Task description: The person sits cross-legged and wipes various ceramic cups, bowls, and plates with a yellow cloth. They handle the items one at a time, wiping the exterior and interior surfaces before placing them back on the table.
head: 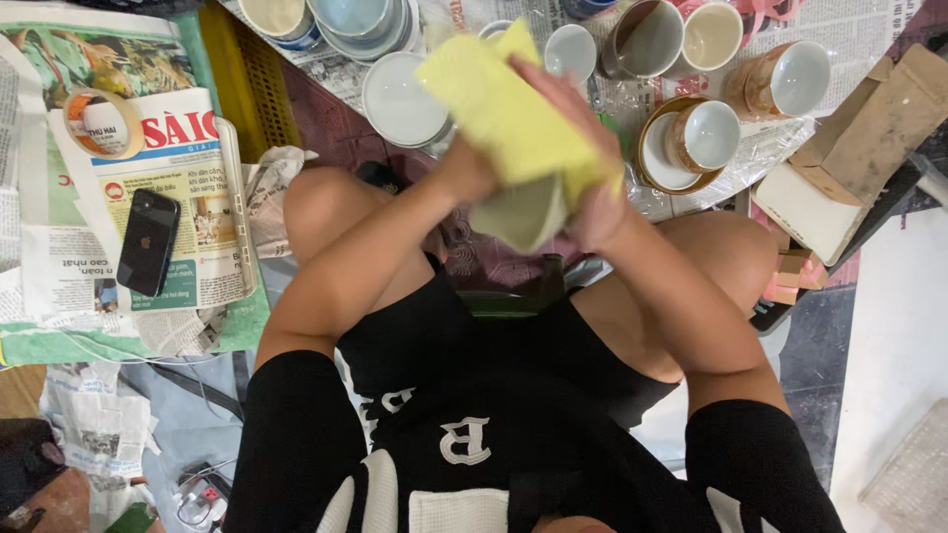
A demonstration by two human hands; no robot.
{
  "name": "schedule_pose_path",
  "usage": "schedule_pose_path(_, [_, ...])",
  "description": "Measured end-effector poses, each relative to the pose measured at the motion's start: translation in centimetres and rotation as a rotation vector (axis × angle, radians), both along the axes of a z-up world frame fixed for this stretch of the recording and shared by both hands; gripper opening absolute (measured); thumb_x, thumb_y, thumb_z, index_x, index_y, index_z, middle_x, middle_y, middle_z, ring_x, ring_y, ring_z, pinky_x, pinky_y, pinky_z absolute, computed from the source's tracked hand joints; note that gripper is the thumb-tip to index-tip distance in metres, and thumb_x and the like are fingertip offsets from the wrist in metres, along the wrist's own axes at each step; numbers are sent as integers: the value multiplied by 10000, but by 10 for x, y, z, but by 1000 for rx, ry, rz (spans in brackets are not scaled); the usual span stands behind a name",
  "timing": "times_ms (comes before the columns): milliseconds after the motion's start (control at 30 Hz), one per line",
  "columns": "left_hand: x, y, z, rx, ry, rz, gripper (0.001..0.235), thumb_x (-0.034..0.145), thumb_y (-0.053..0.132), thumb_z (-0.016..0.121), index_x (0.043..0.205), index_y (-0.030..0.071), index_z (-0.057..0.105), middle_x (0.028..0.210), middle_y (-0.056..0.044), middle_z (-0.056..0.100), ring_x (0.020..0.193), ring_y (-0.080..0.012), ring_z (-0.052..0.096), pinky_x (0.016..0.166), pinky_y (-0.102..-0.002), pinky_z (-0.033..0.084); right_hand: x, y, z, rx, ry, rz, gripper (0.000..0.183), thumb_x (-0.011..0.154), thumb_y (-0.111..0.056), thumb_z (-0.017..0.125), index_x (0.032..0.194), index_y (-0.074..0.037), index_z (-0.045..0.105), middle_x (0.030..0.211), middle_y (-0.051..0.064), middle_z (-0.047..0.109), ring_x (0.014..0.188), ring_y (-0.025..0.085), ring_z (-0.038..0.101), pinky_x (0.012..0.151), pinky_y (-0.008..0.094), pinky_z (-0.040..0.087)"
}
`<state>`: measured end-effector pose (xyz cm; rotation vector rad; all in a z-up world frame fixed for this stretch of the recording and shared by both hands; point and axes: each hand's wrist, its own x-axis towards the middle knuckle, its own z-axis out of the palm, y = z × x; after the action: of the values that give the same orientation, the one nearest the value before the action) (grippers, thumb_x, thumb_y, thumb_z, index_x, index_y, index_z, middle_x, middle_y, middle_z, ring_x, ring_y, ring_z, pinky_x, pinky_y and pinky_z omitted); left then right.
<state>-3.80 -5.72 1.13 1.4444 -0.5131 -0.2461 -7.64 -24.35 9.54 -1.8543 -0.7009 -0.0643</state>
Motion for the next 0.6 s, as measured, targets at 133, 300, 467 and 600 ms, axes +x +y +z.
schedule_pose_path(133, [-6,1,-10,-5,-13,5,250,1101,132,605,1316,9,572,1264,-182,662,1159,-245,658,1035,-421,542,0,0,4,129,47,62,782,1097,-627,204,1590,-32,319,1634,212,388,1524,375,391,1288,502,311])
schedule_pose_path(300, [0,3,-15,-287,126,86,245,1103,142,605,1312,18,573,1271,-173,657,1168,-231,654,1036,-406,540,-15,39,-25,-64,-541,-64,631,1083,-538,373,1625,-214,372,1607,181,354,1586,347,156,1330,534,168])
schedule_pose_path(467, [-3,16,-9,-446,211,222,241,1105,153,606,1307,26,573,1278,-164,653,1177,-216,651,1037,-391,538,-30,57,-66,-471,-561,192,594,1012,-291,708,1567,-115,592,1515,115,555,1404,385,453,1199,531,374])
schedule_pose_path(600, [-3,16,-7,-445,198,257,238,1107,161,607,1304,32,573,1284,-157,649,1184,-205,648,1038,-379,536,-25,62,-90,-316,-564,135,604,916,-382,706,1436,-108,569,1372,143,555,1294,421,489,1100,559,405])
